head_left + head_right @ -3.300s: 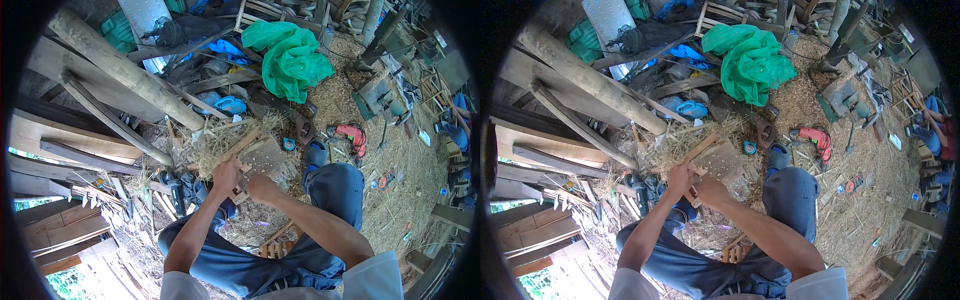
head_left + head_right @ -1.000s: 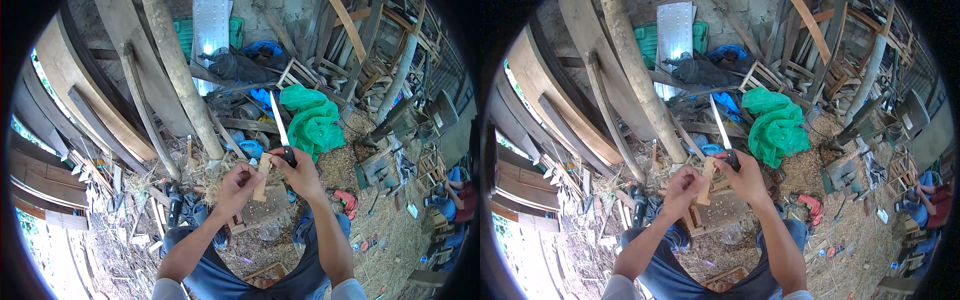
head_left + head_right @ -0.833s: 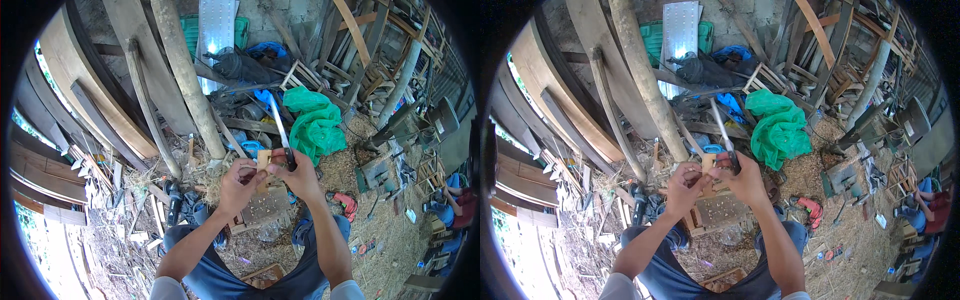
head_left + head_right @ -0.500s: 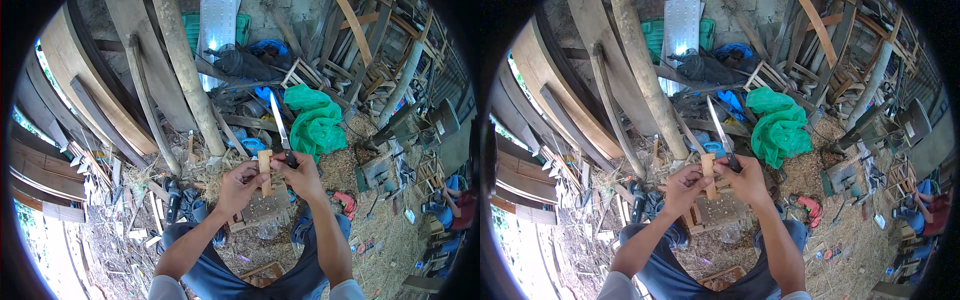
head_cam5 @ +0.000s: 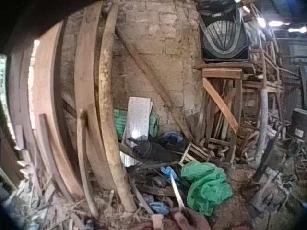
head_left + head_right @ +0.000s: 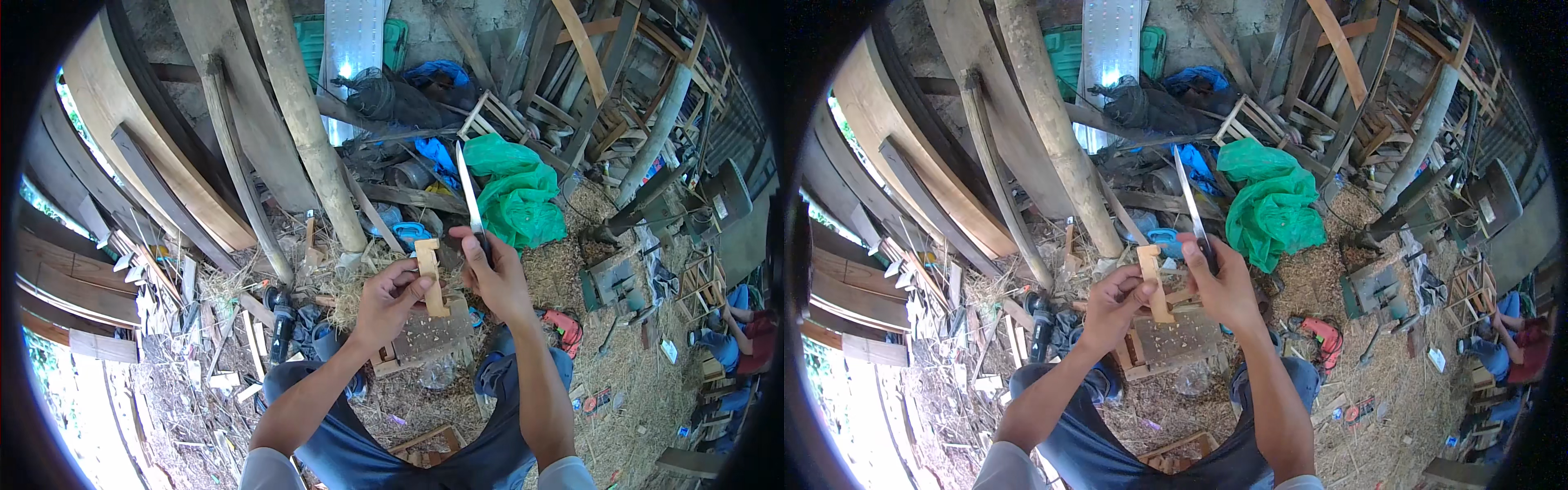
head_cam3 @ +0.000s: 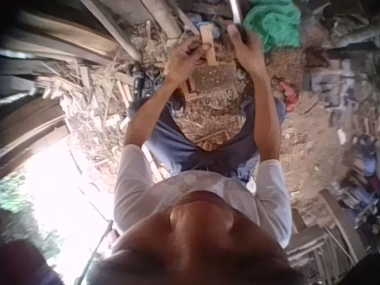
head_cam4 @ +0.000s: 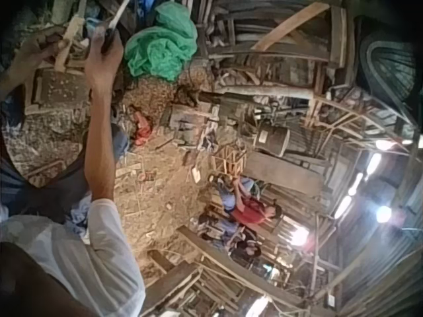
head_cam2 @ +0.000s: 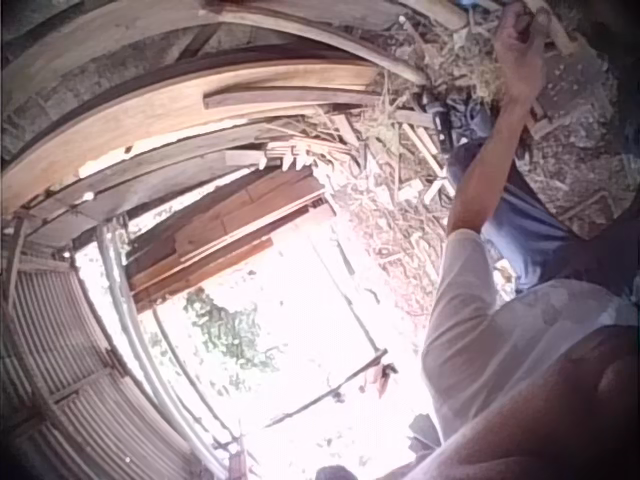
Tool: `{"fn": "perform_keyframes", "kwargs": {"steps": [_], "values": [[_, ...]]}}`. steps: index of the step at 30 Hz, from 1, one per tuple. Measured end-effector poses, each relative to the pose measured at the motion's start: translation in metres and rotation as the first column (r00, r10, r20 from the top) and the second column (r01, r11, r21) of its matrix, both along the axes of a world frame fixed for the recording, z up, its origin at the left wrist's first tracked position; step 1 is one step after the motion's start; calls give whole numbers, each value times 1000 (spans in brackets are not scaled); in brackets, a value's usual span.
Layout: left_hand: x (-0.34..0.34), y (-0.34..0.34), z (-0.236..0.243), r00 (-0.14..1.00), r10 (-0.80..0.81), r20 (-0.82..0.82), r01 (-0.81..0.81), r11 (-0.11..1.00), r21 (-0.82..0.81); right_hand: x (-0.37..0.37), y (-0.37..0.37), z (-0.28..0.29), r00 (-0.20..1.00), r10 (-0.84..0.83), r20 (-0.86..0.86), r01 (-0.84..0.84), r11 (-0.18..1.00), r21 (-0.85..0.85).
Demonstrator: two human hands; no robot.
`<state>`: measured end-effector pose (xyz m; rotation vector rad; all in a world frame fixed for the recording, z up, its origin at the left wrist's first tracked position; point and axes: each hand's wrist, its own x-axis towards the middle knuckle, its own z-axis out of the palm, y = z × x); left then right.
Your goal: The person carves a small wooden piece using a knife, shaving off wood and turning the piece by hand.
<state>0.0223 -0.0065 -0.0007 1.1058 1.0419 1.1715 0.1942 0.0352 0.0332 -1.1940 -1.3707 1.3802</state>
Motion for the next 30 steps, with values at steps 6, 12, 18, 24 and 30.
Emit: {"fn": "perform_keyframes", "kwargs": {"steps": [6, 12, 18, 24, 30], "values": [[-3, 2, 1, 985, -36, 168, 49, 996, -69, 5, 2, -15, 999, -28, -45, 34, 989, 143], [-9, 1, -3, 936, -188, 298, 223, 971, -88, 0, -4, -10, 984, 91, 156, -131, 955, 267], [-9, 0, -3, 914, -208, 348, 269, 953, -140, -3, -8, 3, 993, 114, 24, -116, 977, 178], [-10, -1, -1, 894, -309, 325, 364, 924, -122, 1, -4, -8, 993, 117, 33, -121, 978, 169], [-12, -1, -1, 859, -317, 403, 408, 898, -163, -2, -3, -7, 990, 132, -39, -126, 982, 143]]}}
